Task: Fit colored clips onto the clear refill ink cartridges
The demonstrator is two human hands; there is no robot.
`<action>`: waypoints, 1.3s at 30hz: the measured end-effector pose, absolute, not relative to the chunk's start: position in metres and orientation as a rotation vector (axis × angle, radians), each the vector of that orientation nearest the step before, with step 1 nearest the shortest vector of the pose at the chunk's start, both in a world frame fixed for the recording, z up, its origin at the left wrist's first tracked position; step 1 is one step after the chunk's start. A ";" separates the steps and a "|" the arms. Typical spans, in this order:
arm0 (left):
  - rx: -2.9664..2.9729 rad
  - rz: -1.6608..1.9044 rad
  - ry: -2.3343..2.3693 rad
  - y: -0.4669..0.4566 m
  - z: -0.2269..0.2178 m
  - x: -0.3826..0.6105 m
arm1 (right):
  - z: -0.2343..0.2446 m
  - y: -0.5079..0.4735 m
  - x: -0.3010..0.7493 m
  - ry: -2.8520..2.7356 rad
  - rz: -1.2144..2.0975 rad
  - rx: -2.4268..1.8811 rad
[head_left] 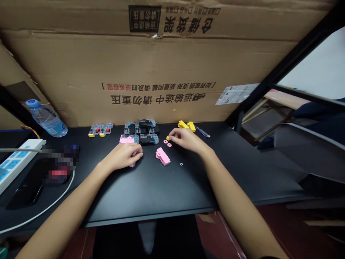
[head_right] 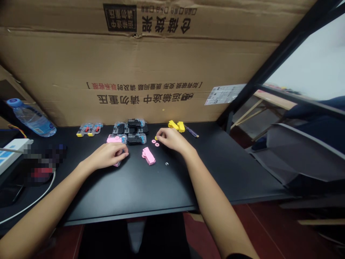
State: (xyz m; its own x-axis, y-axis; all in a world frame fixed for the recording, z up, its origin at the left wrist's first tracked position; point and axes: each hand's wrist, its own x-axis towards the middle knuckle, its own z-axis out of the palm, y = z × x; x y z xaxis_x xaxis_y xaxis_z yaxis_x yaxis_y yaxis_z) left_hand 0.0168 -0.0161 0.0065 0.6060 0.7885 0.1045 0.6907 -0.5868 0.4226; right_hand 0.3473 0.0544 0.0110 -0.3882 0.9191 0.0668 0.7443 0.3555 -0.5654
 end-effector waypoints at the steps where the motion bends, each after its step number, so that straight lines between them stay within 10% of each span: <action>1: 2.496 0.401 1.193 -0.016 0.007 0.017 | 0.012 0.055 0.349 -2.253 0.635 -1.478; 39: 2.148 0.961 1.035 -0.028 0.004 0.041 | 0.012 0.012 0.283 -1.950 1.431 -0.933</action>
